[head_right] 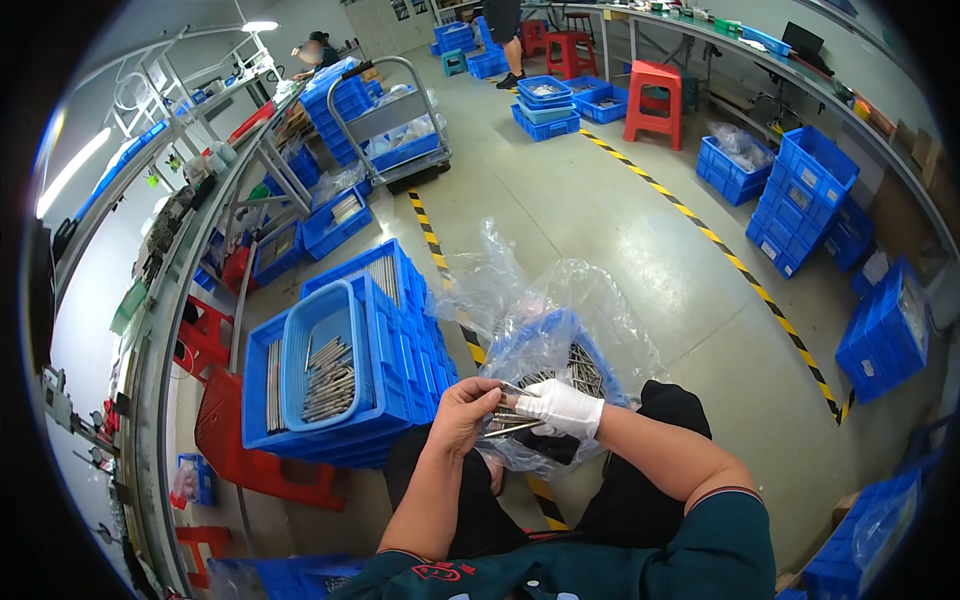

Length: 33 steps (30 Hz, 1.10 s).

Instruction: The person sits on the floor and sorts small cylindrical metal parts from a plastic bag into a blue plastic crate. They handle the parts by hand, picking them up and placing them into the container.

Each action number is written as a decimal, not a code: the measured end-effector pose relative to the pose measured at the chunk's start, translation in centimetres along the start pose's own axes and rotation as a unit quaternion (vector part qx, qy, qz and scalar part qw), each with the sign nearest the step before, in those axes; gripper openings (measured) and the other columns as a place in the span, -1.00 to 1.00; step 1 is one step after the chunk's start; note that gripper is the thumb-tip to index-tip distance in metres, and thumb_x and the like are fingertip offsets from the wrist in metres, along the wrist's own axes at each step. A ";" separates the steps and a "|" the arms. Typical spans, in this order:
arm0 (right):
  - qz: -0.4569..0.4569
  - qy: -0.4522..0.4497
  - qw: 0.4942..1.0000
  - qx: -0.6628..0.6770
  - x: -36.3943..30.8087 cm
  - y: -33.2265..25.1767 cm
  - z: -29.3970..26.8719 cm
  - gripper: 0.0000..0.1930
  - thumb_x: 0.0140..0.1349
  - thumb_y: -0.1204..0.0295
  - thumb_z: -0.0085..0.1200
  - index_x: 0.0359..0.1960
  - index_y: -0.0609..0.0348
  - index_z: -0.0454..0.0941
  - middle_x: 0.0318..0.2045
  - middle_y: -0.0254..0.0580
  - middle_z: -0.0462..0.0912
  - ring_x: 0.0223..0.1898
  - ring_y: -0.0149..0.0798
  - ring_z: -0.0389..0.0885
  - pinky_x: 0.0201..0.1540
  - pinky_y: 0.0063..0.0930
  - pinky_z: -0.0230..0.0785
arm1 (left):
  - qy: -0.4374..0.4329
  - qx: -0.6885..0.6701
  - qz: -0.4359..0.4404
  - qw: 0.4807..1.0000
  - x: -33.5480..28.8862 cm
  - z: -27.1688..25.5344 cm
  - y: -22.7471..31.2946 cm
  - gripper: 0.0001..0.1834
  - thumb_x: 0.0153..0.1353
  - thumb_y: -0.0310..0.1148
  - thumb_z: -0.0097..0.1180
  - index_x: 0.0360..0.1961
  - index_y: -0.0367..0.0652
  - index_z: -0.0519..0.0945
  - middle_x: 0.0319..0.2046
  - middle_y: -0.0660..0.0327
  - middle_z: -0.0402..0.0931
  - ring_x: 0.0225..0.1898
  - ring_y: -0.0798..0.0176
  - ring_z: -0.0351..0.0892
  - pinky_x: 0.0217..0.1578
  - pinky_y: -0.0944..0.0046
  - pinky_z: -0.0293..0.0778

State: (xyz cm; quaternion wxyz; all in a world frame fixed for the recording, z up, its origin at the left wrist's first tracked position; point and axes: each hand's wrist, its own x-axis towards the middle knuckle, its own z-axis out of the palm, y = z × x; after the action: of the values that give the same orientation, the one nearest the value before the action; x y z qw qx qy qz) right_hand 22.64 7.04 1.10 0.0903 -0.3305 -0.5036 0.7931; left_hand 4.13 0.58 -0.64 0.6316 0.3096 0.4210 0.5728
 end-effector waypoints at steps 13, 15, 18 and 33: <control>-0.011 -0.012 0.999 -0.038 0.4 0.2 -0.3 -0.64 0.23 0.06 0.05 -0.50 0.09 0.46 -0.70 -0.50 0.30 -0.71 -0.59 0.20 -0.66 -0.64 0.01 | 0.001 0.010 -0.002 1.000 -0.5 0.3 0.8 -0.81 0.11 -0.48 0.20 -0.25 -0.31 0.54 -0.35 0.18 0.59 -0.30 0.39 0.57 -0.20 0.44 0.44; -0.007 -0.007 0.999 -0.048 0.3 0.1 -0.4 -0.64 0.24 0.07 0.04 -0.48 0.10 0.47 -0.70 -0.51 0.30 -0.70 -0.59 0.21 -0.66 -0.64 0.02 | -0.002 0.010 -0.007 1.000 -0.4 0.5 0.9 -0.82 0.12 -0.48 0.20 -0.26 -0.30 0.54 -0.36 0.18 0.59 -0.31 0.40 0.57 -0.21 0.45 0.43; 0.004 -0.005 0.998 -0.063 0.0 -0.2 -0.2 -0.65 0.25 0.08 0.04 -0.45 0.12 0.50 -0.68 -0.51 0.31 -0.68 -0.59 0.22 -0.64 -0.64 0.03 | 0.000 0.020 -0.011 1.000 -0.5 0.5 1.0 -0.83 0.11 -0.47 0.20 -0.28 -0.28 0.54 -0.38 0.21 0.58 -0.33 0.43 0.55 -0.25 0.46 0.42; 0.017 -0.019 0.999 -0.042 -0.1 -0.4 0.0 -0.69 0.26 0.11 0.03 -0.40 0.11 0.52 -0.65 -0.52 0.33 -0.65 -0.60 0.22 -0.62 -0.65 0.04 | 0.003 -0.002 -0.006 1.000 -0.7 0.7 1.1 -0.84 0.13 -0.43 0.19 -0.29 -0.27 0.54 -0.42 0.20 0.58 -0.39 0.40 0.55 -0.32 0.43 0.40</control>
State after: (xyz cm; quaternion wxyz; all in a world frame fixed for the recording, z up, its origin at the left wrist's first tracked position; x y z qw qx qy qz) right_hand 22.67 7.20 1.45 0.0529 -0.3274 -0.5322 0.7790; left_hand 4.19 0.10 0.79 0.6347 0.3041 0.4235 0.5704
